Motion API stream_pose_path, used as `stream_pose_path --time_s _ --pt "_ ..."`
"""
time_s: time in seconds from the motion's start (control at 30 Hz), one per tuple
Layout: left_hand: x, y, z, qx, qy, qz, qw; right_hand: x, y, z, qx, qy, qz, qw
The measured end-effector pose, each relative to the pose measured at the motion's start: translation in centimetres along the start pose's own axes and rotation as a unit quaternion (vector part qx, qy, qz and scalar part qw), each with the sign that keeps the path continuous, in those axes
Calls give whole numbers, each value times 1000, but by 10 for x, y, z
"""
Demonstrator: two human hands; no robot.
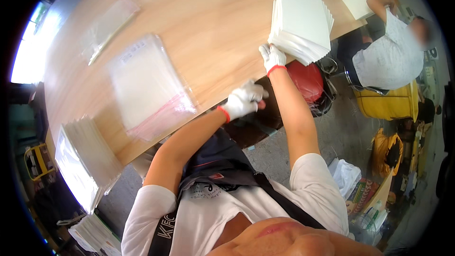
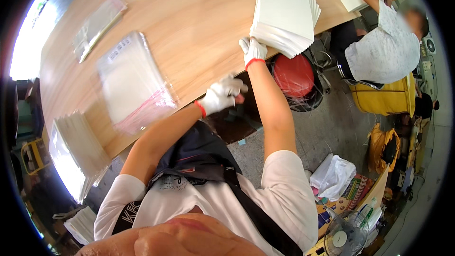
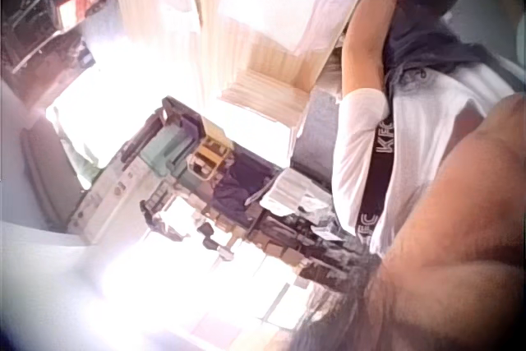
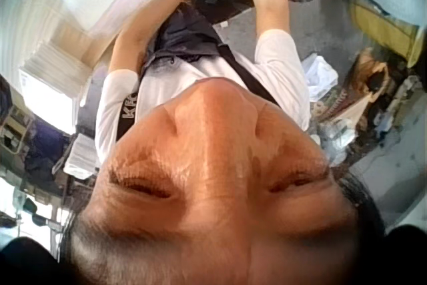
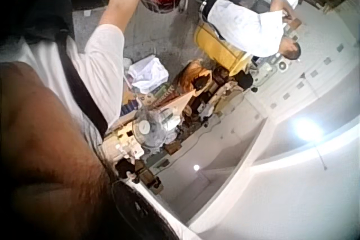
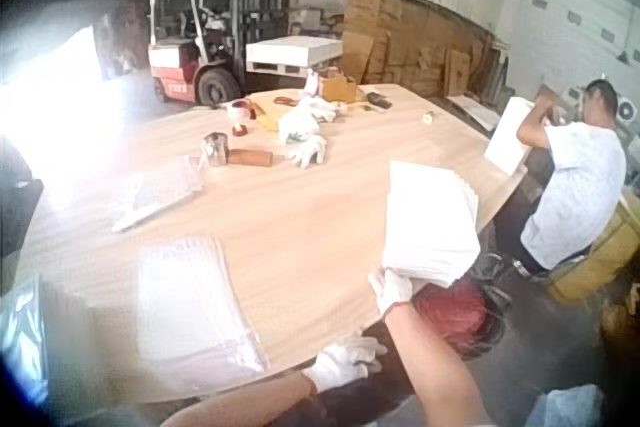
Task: The person repeatedly picks up white rectangular boards from a stack on the right and places them into clear plastic sleeves on the table. The person wears white gloves and a KFC apron while performing this repetitive packaging task.
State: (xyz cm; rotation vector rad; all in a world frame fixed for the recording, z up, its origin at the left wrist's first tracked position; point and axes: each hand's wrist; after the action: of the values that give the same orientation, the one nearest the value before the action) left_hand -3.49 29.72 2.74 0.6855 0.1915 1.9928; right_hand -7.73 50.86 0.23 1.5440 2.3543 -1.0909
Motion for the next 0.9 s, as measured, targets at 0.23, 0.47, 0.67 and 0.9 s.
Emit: stream_pose_path --time_s 0.23,0.47,0.67,0.9 --pt "-126 19 77 -100 38 -76 991 -84 14 41 -65 -40 -67 995" --pt "-219 47 95 5 100 37 994 -126 66 28 -140 -104 -178 968" --pt "-289 54 94 -35 199 84 976 -134 100 -22 -314 -165 -175 919" --pt "-317 58 101 -54 290 148 944 -182 59 -93 -317 -24 -171 933"
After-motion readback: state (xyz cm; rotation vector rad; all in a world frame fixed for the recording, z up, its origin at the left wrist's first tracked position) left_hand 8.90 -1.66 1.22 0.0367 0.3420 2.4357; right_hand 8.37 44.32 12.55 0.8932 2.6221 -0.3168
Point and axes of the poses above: each hand's wrist, its own x-axis towards the middle knuckle, its own y-axis out of the back of the hand, z = x × y
